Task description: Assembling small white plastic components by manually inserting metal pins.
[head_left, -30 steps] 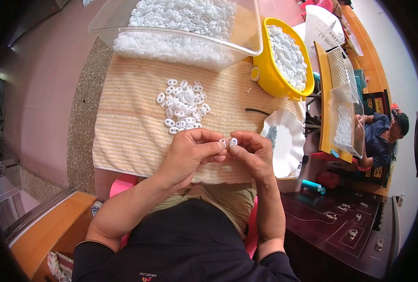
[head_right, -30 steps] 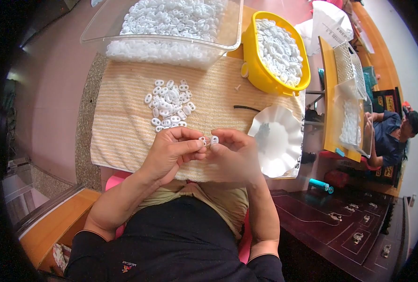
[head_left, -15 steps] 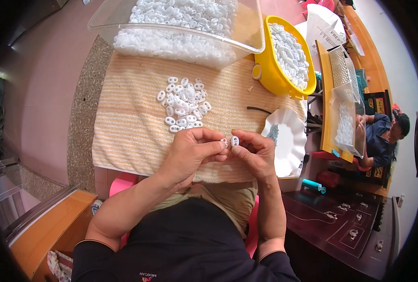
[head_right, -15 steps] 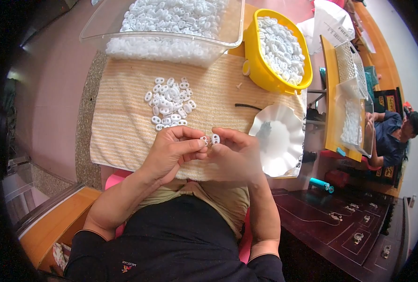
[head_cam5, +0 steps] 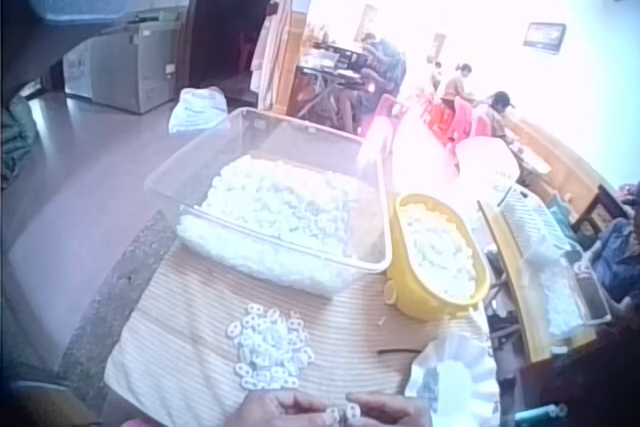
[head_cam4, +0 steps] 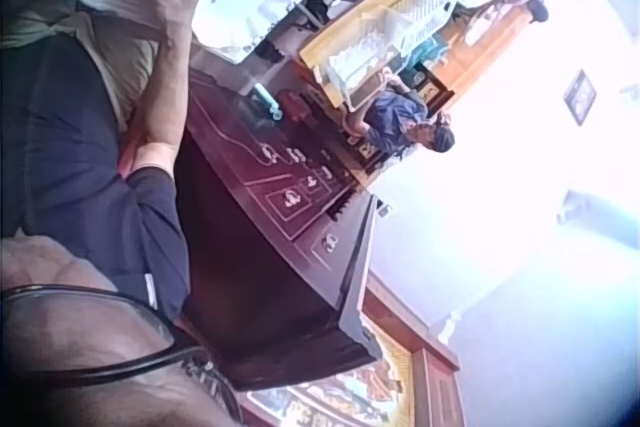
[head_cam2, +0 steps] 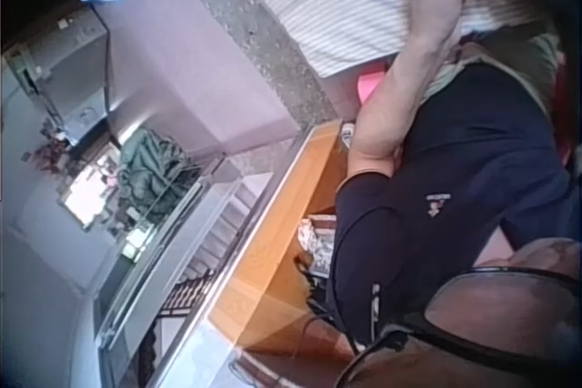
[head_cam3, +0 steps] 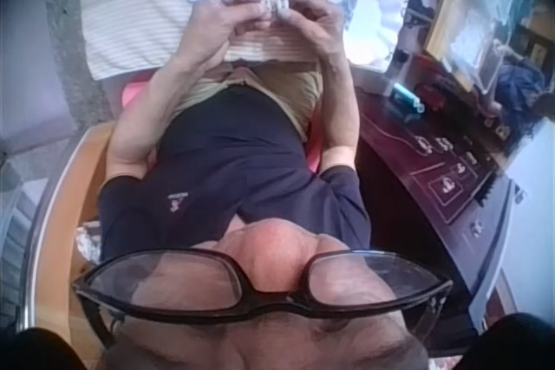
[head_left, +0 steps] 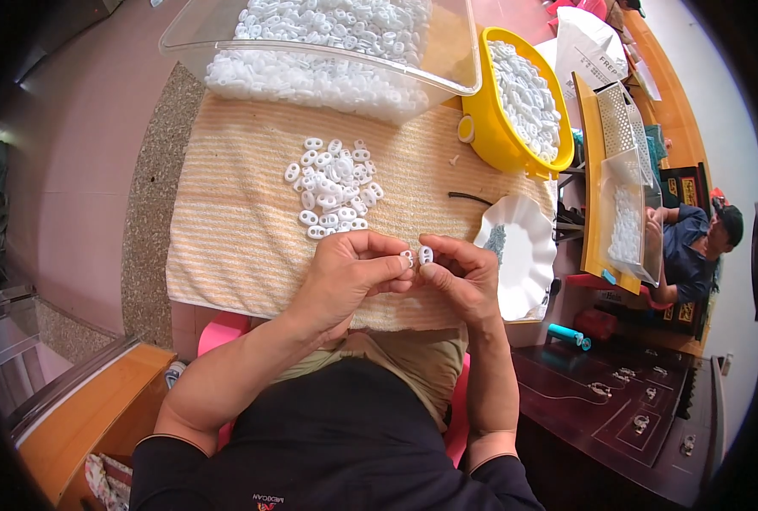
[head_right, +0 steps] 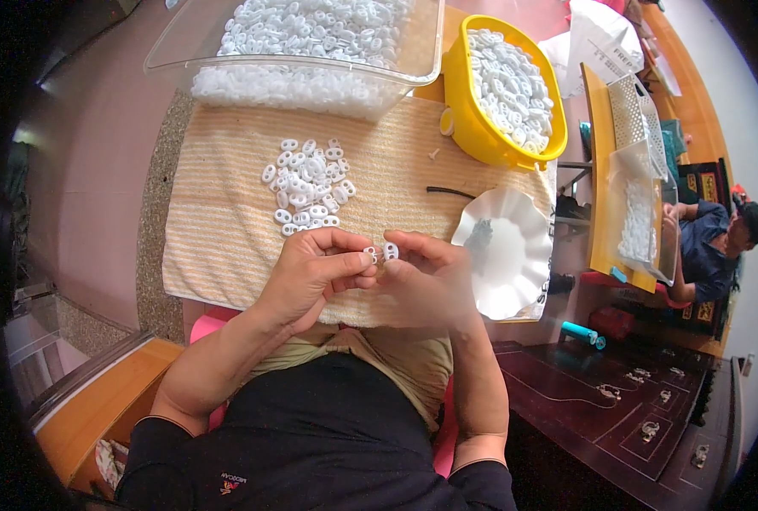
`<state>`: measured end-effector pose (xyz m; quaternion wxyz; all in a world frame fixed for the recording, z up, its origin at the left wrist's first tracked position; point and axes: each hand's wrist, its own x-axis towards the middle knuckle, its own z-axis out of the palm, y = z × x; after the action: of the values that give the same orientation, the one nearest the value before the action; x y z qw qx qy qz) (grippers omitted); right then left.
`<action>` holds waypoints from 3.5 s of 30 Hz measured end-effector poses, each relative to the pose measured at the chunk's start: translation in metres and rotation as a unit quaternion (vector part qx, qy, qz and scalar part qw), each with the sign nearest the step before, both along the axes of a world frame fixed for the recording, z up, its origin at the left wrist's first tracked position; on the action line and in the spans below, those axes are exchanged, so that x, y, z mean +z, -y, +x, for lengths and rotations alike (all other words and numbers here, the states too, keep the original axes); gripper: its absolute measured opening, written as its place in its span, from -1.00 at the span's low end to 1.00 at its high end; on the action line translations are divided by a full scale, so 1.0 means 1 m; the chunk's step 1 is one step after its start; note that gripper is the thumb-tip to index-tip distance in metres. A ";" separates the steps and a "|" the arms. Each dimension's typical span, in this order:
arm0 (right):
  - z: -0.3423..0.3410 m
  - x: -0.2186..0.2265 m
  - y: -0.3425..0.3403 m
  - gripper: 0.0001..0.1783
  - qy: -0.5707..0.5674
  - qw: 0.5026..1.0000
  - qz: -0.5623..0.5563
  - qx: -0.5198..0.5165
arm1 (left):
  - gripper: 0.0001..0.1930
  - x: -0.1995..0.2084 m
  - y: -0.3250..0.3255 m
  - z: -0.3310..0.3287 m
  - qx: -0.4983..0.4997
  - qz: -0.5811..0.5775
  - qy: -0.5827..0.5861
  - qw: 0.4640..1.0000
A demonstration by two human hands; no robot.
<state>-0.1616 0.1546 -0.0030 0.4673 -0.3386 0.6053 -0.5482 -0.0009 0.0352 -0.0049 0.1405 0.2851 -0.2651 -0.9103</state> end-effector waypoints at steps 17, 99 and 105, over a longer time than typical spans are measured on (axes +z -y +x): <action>0.005 0.000 0.003 -0.62 0.068 0.998 -0.014 0.007 | -0.86 0.001 -0.002 -0.001 -0.005 -0.007 0.016 1.000; 0.018 0.008 0.004 -0.62 0.056 0.989 -0.135 0.004 | -0.89 0.000 -0.006 0.002 -0.075 0.063 -0.152 0.983; 0.013 0.008 0.002 -0.67 -0.112 0.981 -0.156 0.037 | -0.89 0.004 -0.008 0.004 -0.075 0.056 -0.164 0.982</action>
<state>-0.1485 0.1526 0.0054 0.3581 -0.4891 0.5481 -0.5763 0.0031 0.0432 -0.0004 0.0970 0.1184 -0.2075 -0.9662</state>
